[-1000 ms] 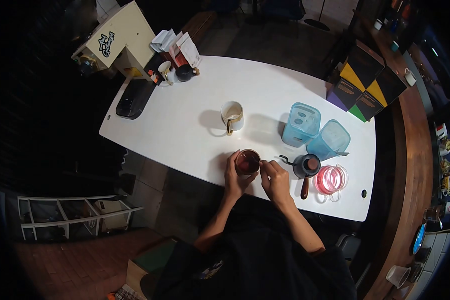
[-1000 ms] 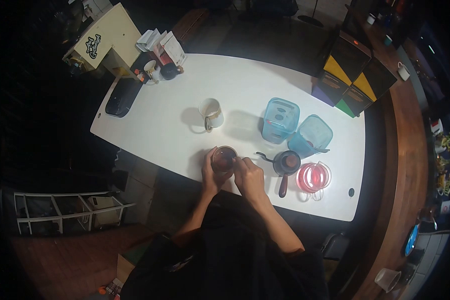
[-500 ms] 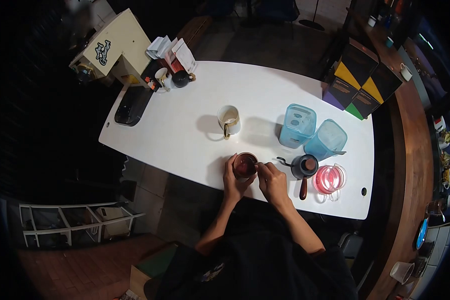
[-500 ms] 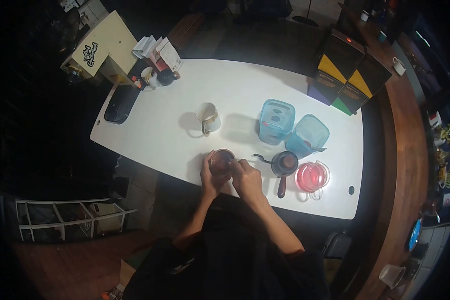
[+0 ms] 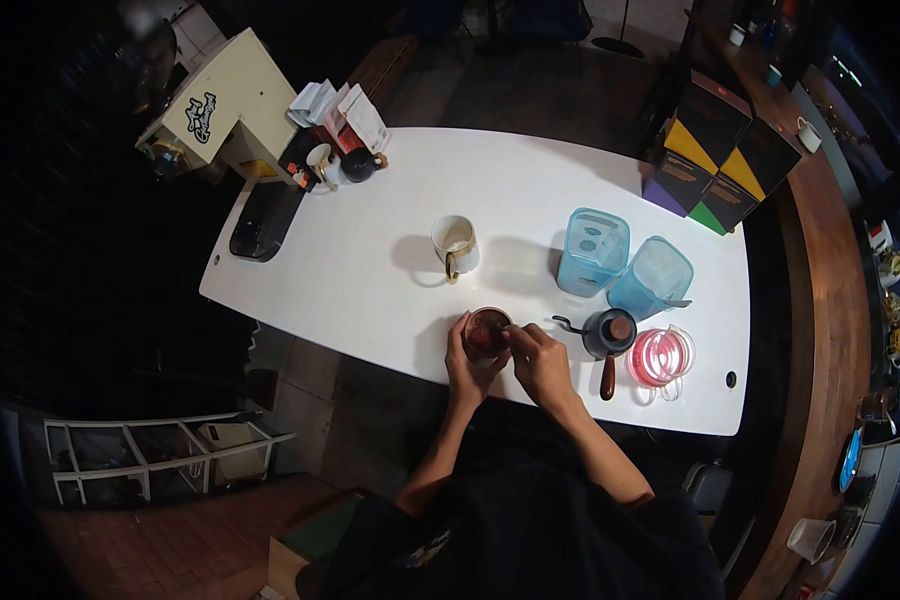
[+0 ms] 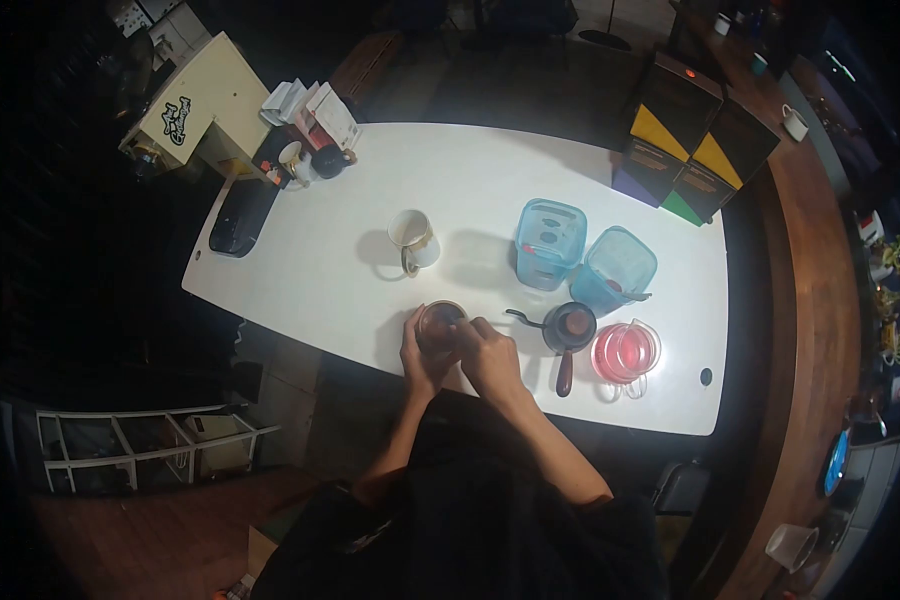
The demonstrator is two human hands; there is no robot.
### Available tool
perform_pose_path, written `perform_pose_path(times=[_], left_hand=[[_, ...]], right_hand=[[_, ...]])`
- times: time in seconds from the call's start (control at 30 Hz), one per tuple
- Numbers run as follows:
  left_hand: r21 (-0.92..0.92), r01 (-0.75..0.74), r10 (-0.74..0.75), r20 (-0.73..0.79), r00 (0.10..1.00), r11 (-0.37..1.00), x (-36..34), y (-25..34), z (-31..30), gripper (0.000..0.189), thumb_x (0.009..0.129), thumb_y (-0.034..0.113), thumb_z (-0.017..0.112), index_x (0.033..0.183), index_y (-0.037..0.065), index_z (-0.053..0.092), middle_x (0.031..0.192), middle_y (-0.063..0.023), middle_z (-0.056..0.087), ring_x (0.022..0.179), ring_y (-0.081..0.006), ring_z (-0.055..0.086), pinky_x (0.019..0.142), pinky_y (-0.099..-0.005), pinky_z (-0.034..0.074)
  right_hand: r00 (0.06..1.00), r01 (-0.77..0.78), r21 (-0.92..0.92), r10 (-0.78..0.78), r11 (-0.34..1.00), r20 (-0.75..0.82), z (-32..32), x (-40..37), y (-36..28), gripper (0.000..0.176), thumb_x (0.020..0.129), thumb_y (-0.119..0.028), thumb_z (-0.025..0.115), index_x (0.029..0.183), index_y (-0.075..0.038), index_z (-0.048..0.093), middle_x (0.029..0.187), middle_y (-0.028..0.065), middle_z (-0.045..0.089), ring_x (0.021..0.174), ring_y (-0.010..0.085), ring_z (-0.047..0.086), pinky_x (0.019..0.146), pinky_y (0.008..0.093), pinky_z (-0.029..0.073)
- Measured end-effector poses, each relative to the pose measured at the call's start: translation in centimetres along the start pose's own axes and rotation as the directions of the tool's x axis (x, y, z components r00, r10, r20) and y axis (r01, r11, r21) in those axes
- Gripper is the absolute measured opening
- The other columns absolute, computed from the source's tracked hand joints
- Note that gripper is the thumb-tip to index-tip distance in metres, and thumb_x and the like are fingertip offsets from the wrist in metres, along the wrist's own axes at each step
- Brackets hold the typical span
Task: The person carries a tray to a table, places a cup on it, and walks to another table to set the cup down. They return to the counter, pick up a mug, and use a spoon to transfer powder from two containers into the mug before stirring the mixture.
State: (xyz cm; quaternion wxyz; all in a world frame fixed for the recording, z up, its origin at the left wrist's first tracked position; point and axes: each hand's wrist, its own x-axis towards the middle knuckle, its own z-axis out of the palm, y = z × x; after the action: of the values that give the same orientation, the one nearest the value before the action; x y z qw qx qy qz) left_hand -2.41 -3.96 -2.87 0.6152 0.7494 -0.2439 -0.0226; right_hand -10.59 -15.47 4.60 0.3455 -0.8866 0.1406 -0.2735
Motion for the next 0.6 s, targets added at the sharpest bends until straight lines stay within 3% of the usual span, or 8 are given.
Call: perform_pose_path(times=[0.17,0.27,0.4,0.5,0.6], left_hand=[[0.088,0.029,-0.027,-0.016,0.999,0.996,-0.1,0.1,-0.1,0.088,0.063,0.016,0.09,0.134,-0.001,0.042,0.12,-0.0196,0.058,0.11,-0.0318,0.06,0.095,-0.0404,0.05],[0.0,0.072,-0.072,-0.026,0.997,0.997,-0.1,0.1,0.1,0.088,0.063,0.016,0.09,0.134,-0.001,0.042,0.12,-0.0187,0.059,0.11,-0.0305,0.06,0.094,-0.0393,0.05],[0.016,0.075,-0.074,-0.042,0.996,0.997,0.0,0.7,0.2,0.088,0.064,0.017,0.09,0.135,-0.001,0.042,0.12,-0.0183,0.059,0.111,-0.0297,0.06,0.095,-0.0385,0.05],[-0.032,0.036,-0.037,-0.041,0.998,0.999,-0.2,-0.4,0.1,0.088,0.063,0.016,0.09,0.135,-0.001,0.042,0.121,-0.0187,0.059,0.111,-0.0305,0.06,0.096,-0.039,0.05],[0.039,0.072,-0.071,-0.028,0.997,0.997,-0.1,-0.7,0.0,0.088,0.063,0.016,0.09,0.136,-0.002,0.043,0.122,-0.0195,0.059,0.112,-0.0317,0.06,0.096,-0.0396,0.049]], right_hand=[[0.994,0.046,0.012,-0.047,0.999,0.1,-0.4,-0.4,-0.1,0.013,0.086,-0.006,0.064,0.098,-0.004,0.068,0.08,0.0147,0.064,0.064,0.0369,0.063,0.055,0.0424,0.05],[0.996,0.009,-0.025,-0.006,1.0,0.084,-0.9,-0.3,-0.1,0.012,0.087,-0.006,0.063,0.098,-0.004,0.067,0.081,0.0149,0.064,0.064,0.0366,0.063,0.056,0.0426,0.05],[0.999,-0.008,-0.022,0.009,1.0,0.04,-0.8,0.1,-0.1,0.011,0.087,-0.006,0.063,0.097,-0.004,0.067,0.081,0.015,0.064,0.065,0.0362,0.063,0.056,0.0425,0.05],[0.998,-0.021,-0.001,0.021,1.0,0.061,-0.2,0.1,0.0,0.01,0.087,-0.006,0.063,0.096,-0.004,0.068,0.082,0.0151,0.064,0.066,0.036,0.064,0.057,0.0422,0.051],[0.991,0.023,0.051,-0.03,0.998,0.131,-0.4,-0.2,-0.1,0.013,0.086,-0.005,0.064,0.097,-0.004,0.068,0.084,0.0148,0.065,0.068,0.0363,0.065,0.059,0.042,0.052]])
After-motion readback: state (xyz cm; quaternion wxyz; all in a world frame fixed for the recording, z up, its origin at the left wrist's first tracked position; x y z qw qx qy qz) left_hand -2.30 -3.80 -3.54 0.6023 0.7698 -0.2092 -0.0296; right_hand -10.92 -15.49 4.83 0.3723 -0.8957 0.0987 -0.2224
